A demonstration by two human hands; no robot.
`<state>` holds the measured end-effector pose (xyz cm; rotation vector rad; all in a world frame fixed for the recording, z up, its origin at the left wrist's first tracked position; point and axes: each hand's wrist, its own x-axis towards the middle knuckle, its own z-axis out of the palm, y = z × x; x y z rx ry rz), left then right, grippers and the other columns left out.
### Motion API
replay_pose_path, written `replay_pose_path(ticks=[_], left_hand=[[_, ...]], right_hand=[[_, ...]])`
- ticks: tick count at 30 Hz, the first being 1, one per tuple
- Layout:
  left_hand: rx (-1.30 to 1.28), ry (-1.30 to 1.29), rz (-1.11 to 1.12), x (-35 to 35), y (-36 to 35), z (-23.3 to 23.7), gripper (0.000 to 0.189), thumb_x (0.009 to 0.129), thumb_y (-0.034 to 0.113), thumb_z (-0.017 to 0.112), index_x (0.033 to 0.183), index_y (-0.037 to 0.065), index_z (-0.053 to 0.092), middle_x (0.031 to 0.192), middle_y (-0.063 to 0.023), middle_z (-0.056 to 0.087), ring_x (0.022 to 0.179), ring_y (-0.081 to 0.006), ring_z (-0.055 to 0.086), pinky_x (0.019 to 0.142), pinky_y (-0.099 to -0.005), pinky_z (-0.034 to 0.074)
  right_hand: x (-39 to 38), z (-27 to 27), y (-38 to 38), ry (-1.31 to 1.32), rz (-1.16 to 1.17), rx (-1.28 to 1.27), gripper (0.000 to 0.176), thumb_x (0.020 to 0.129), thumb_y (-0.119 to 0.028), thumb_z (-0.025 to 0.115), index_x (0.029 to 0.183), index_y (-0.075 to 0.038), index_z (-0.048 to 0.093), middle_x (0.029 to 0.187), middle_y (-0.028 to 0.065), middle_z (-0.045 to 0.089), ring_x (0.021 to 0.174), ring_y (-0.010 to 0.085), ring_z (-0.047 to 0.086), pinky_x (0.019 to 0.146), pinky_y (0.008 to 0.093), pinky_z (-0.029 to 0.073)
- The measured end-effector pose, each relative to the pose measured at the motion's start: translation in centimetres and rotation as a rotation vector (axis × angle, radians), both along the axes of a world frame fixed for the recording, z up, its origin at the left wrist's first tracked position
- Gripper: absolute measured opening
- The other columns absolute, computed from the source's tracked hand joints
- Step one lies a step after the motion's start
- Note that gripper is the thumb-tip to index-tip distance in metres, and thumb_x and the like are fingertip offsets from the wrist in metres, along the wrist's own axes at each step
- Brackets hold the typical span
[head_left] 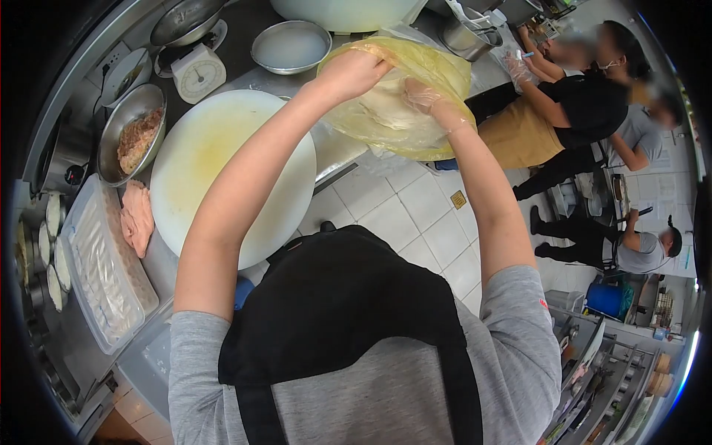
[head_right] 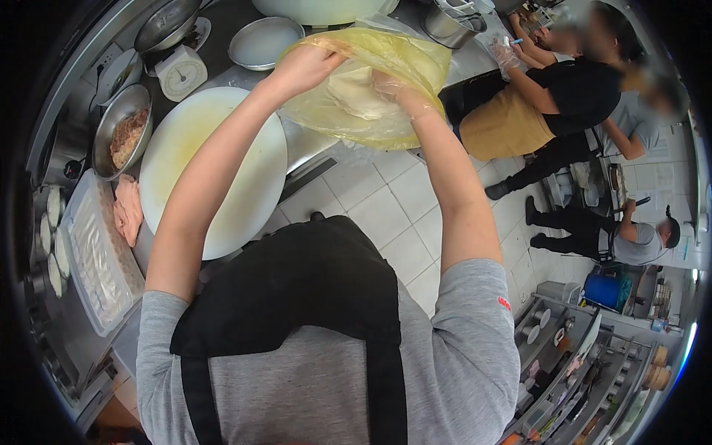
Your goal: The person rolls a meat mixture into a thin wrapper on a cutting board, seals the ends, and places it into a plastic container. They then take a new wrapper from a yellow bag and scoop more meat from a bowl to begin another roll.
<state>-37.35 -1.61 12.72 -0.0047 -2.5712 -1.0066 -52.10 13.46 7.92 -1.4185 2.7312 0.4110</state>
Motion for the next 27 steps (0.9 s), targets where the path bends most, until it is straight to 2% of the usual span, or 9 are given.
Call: replay_pose_path(ticks=[3,5,7,10,16,21,24,26,27], left_hand=[[0.001,-0.076,0.006,0.3,0.2,0.8,0.033,0.095,0.029,0.046,0.114,0.005,0.060,0.104,-0.0155,0.065,0.094,-0.0333,0.061,0.080,-0.0398,0.047],[-0.008,-0.014,-0.004,0.2,0.2,0.2,0.033,0.095,0.030,0.045,0.109,0.005,0.061,0.099,-0.0186,0.065,0.090,-0.0361,0.062,0.077,-0.0436,0.048],[-0.012,0.009,-0.004,0.2,0.3,0.3,0.033,0.094,0.030,0.044,0.106,0.004,0.061,0.096,-0.0203,0.066,0.087,-0.0374,0.062,0.075,-0.0456,0.049],[-0.006,0.027,0.025,0.6,0.6,0.8,0.032,0.094,0.028,0.044,0.104,0.003,0.062,0.094,-0.0209,0.066,0.086,-0.0377,0.063,0.074,-0.0462,0.049],[0.017,0.050,0.047,0.2,1.0,0.4,0.030,0.091,0.024,0.047,0.096,0.001,0.064,0.086,-0.0232,0.065,0.080,-0.0396,0.063,0.071,-0.0479,0.049],[0.017,0.067,0.066,-0.3,0.4,-0.2,0.029,0.090,0.023,0.047,0.094,0.000,0.065,0.084,-0.0225,0.065,0.079,-0.0395,0.063,0.070,-0.0481,0.049],[-0.002,-0.027,0.083,-0.2,-0.4,0.0,0.033,0.095,0.029,0.046,0.111,0.006,0.063,0.097,-0.0187,0.066,0.089,-0.0362,0.062,0.078,-0.0423,0.048],[0.008,-0.002,0.078,-0.3,-0.5,-0.3,0.033,0.095,0.029,0.046,0.110,0.006,0.064,0.100,-0.0179,0.066,0.091,-0.0359,0.062,0.080,-0.0422,0.048],[0.011,0.014,0.068,-0.5,-0.5,-0.5,0.033,0.095,0.029,0.046,0.109,0.006,0.064,0.101,-0.0175,0.066,0.093,-0.0358,0.061,0.080,-0.0421,0.047]], right_hand=[[2.6,2.0,0.5,0.108,0.053,0.009,0.032,0.084,-0.022,0.055,0.111,-0.005,0.061,0.113,0.0193,0.061,0.108,0.0337,0.057,0.093,0.0452,0.043],[2.1,0.9,0.4,0.128,0.046,-0.227,0.033,0.086,-0.024,0.054,0.114,-0.007,0.059,0.117,0.0169,0.060,0.112,0.0326,0.055,0.097,0.0444,0.040],[-1.7,-4.7,-0.4,0.073,-0.018,-0.779,0.035,0.094,-0.025,0.048,0.126,-0.010,0.053,0.126,0.0118,0.057,0.118,0.0277,0.052,0.102,0.0405,0.039],[-5.2,-5.5,-0.1,-0.518,-0.061,-1.163,0.038,0.089,-0.021,0.051,0.126,-0.011,0.054,0.129,0.0125,0.055,0.121,0.0287,0.049,0.103,0.0407,0.037],[-3.0,-6.0,-1.1,-0.144,0.032,-1.004,0.042,0.086,-0.014,0.053,0.127,-0.011,0.054,0.132,0.0129,0.053,0.124,0.0286,0.046,0.106,0.0403,0.034],[-2.5,-5.4,-1.0,-0.205,0.082,-0.966,0.046,0.083,-0.008,0.055,0.128,-0.011,0.054,0.135,0.0133,0.051,0.127,0.0286,0.044,0.108,0.0400,0.032],[-0.9,-3.3,-1.1,-0.081,0.041,-0.831,0.042,0.087,-0.014,0.052,0.129,-0.012,0.054,0.134,0.0111,0.052,0.126,0.0286,0.044,0.108,0.0387,0.032],[-1.2,-4.5,-0.1,0.229,0.188,-0.809,0.047,0.078,-0.003,0.054,0.125,-0.009,0.057,0.128,0.0158,0.056,0.122,0.0332,0.047,0.105,0.0421,0.035],[-0.9,-4.8,0.5,0.215,0.161,-0.821,0.044,0.081,-0.008,0.054,0.125,-0.009,0.057,0.128,0.0162,0.055,0.122,0.0320,0.048,0.105,0.0414,0.035]])
